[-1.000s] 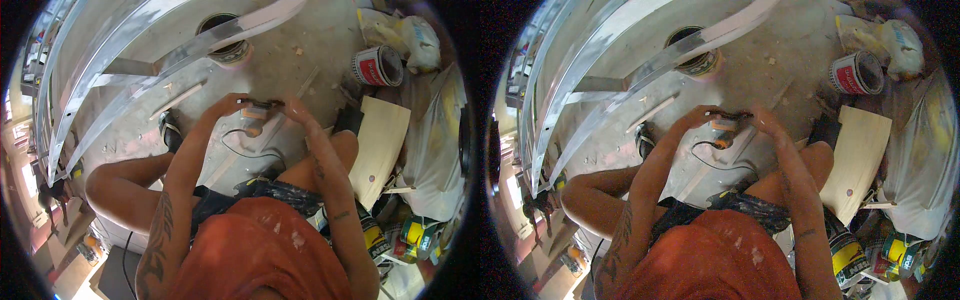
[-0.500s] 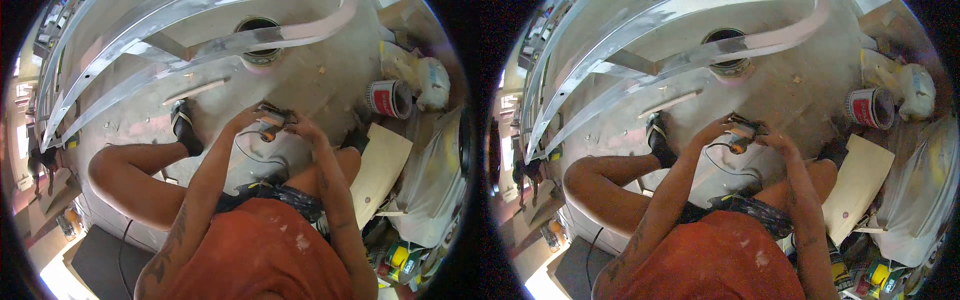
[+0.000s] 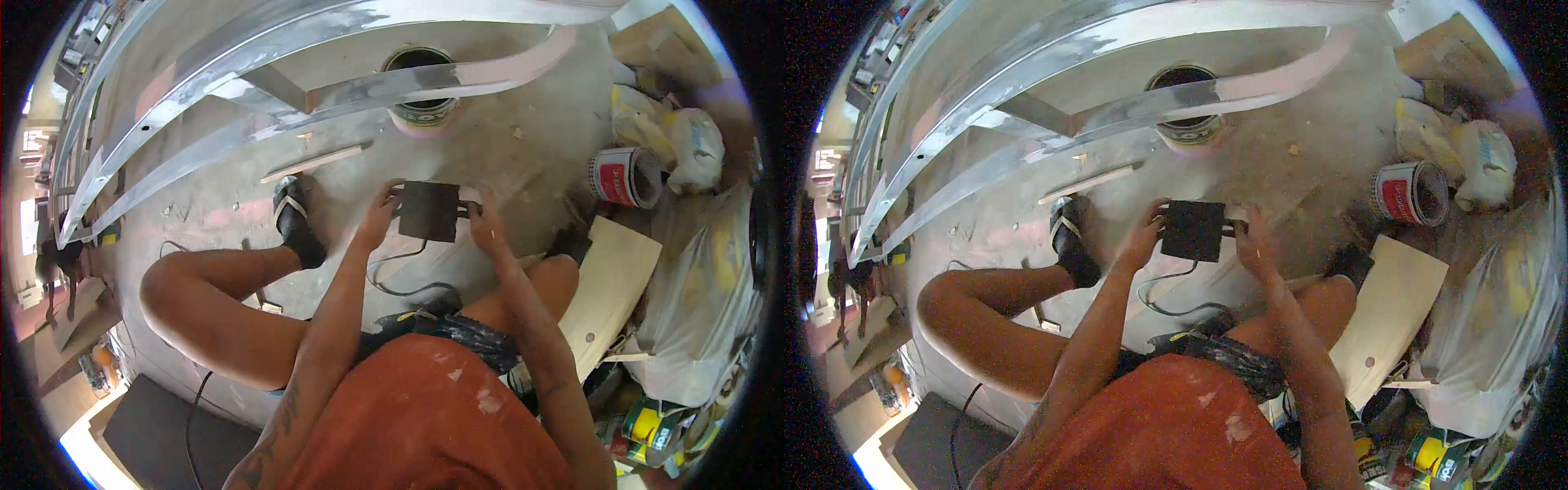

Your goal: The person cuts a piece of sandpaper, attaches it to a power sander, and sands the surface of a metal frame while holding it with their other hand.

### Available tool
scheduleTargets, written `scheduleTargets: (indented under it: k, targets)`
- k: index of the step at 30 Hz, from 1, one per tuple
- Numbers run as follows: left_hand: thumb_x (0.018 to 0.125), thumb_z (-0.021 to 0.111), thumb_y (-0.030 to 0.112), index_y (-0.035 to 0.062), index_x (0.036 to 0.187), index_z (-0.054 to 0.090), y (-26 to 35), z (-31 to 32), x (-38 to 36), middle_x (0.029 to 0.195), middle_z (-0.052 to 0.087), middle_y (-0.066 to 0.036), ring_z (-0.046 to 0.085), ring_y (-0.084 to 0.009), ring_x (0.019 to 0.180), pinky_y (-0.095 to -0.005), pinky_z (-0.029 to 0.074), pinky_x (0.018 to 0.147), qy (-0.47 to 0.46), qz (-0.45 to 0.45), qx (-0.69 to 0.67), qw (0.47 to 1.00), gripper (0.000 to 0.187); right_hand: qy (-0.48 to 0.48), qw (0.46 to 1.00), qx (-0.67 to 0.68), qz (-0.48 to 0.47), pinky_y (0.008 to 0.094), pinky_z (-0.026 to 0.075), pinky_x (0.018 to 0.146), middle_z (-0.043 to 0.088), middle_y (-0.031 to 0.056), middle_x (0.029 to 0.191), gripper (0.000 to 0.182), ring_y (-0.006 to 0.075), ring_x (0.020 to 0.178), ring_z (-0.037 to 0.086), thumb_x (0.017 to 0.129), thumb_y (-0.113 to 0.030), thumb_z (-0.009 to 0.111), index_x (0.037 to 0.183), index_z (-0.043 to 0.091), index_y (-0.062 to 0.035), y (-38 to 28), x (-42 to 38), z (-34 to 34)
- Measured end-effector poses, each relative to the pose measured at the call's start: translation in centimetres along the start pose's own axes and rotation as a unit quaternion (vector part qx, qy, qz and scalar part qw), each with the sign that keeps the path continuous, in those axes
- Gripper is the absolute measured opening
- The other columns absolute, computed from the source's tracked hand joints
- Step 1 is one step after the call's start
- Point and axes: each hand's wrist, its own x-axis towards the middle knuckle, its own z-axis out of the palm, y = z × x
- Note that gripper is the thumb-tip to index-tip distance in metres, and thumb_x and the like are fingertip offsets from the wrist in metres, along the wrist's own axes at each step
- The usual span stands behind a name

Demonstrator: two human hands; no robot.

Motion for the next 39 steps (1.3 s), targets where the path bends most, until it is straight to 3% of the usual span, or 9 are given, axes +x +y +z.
scheduleTargets:
  k: [2, 5, 8, 10, 13, 16, 19, 31, 39]
  targets:
    - [0.108, 0.055, 0.02, 0.0115, 0.148, 0.05, 0.1, -0.4, 0.3, 0.127, 0.063, -0.011, 0.06, -0.0228, 0.118, -0.0391, 0.05, 0.102, -0.015, 0.007, 0.086, 0.996, 0.042, 0.042, 0.996, 0.051, 0.066, 0.0357, 0.059, 0.092, 0.059, 0.0149, 0.134, 0.038, 0.0305, 0.104, 0.072, 0.097, 0.008, 0.055, 0.13, 0.063, -0.0089, -0.3, 0.4, -0.7]
    - [0.105, 0.059, 0.021, 0.0081, 0.143, 0.058, -0.1, -0.5, 1.5, 0.112, 0.066, -0.008, 0.062, -0.0185, 0.108, -0.0372, 0.052, 0.101, -0.05, 0.043, 0.115, 0.991, 0.04, -0.105, 0.992, -0.043, 0.056, 0.0374, 0.058, 0.097, 0.051, 0.0138, 0.14, 0.039, 0.0244, 0.113, 0.067, 0.1, 0.005, 0.056, 0.138, 0.06, -0.0032, -0.9, 1.5, -2.5]
    - [0.106, 0.059, 0.025, 0.0052, 0.135, 0.063, 0.9, -0.5, 1.5, 0.113, 0.067, -0.009, 0.062, -0.0181, 0.108, -0.0359, 0.053, 0.099, -0.06, 0.017, 0.101, 0.993, 0.035, -0.125, 0.984, -0.092, 0.088, 0.0374, 0.057, 0.091, 0.061, 0.013, 0.13, 0.033, 0.023, 0.099, 0.07, 0.105, -0.014, 0.06, 0.135, 0.062, -0.0027, -0.8, 2.6, -3.1]
    - [0.107, 0.058, 0.027, 0.004, 0.133, 0.064, 1.8, 0.6, 2.0, 0.113, 0.067, -0.009, 0.062, -0.0176, 0.107, -0.0356, 0.053, 0.097, -0.032, 0.017, 0.137, 0.99, 0.035, -0.064, 0.985, -0.009, 0.163, 0.0364, 0.058, 0.077, 0.073, 0.0161, 0.1, 0.041, 0.0207, 0.089, 0.071, 0.105, -0.036, 0.061, 0.122, 0.069, 0.0002, -0.9, 3.3, -2.1]
    - [0.108, 0.056, 0.032, 0.0025, 0.131, 0.064, 2.3, 0.5, 2.9, 0.116, 0.067, -0.008, 0.062, -0.0178, 0.11, -0.0363, 0.053, 0.097, 0.001, -0.001, 0.184, 0.983, 0.039, -0.054, 0.981, -0.113, 0.146, 0.0378, 0.056, 0.082, 0.074, 0.0144, 0.098, 0.043, 0.0218, 0.085, 0.072, 0.106, -0.04, 0.059, 0.117, 0.072, 0.0002, -3.6, 3.9, -1.1]
    - [0.109, 0.054, 0.033, 0.0014, 0.126, 0.064, 1.6, 0.2, 2.7, 0.114, 0.067, -0.007, 0.062, -0.0177, 0.107, -0.0363, 0.054, 0.095, 0.014, -0.005, 0.176, 0.984, 0.037, -0.042, 0.989, -0.056, 0.131, 0.0331, 0.055, 0.082, 0.075, 0.0094, 0.103, 0.047, 0.0185, 0.087, 0.07, 0.108, -0.039, 0.055, 0.121, 0.07, 0.0038, 5.3, 4.8, -1.1]
    - [0.109, 0.053, 0.031, 0.0017, 0.119, 0.066, 0.1, -0.7, 3.2, 0.109, 0.067, -0.006, 0.062, -0.0168, 0.104, -0.0363, 0.054, 0.093, 0.018, 0.018, 0.158, 0.987, 0.034, -0.073, 0.982, 0.022, 0.17, 0.0374, 0.054, 0.088, 0.078, 0.0133, 0.1, 0.049, 0.0247, 0.088, 0.075, 0.105, -0.043, 0.058, 0.119, 0.072, 0.0016, 2.6, 4.2, -1.6]
    - [0.108, 0.054, 0.023, 0.0001, 0.12, 0.067, 0.4, -0.3, 2.4, 0.114, 0.069, -0.008, 0.063, -0.0186, 0.109, -0.038, 0.055, 0.096, 0.027, 0.025, 0.136, 0.99, 0.029, -0.103, 0.979, 0.11, 0.137, 0.0357, 0.058, 0.09, 0.077, 0.0151, 0.104, 0.032, 0.0214, 0.096, 0.074, 0.103, -0.02, 0.061, 0.119, 0.071, 0.0053, 3.1, 4.0, -2.5]
    - [0.105, 0.058, 0.016, -0.0044, 0.124, 0.065, 0.1, -0.2, 2.0, 0.118, 0.069, -0.012, 0.065, -0.0217, 0.109, -0.0384, 0.055, 0.099, 0.046, 0.031, 0.128, 0.99, 0.029, -0.163, 0.975, 0.054, 0.142, 0.0364, 0.057, 0.097, 0.073, 0.0143, 0.113, 0.032, 0.0225, 0.104, 0.071, 0.105, -0.018, 0.058, 0.125, 0.065, 0.0049, 2.2, 4.1, -2.6]
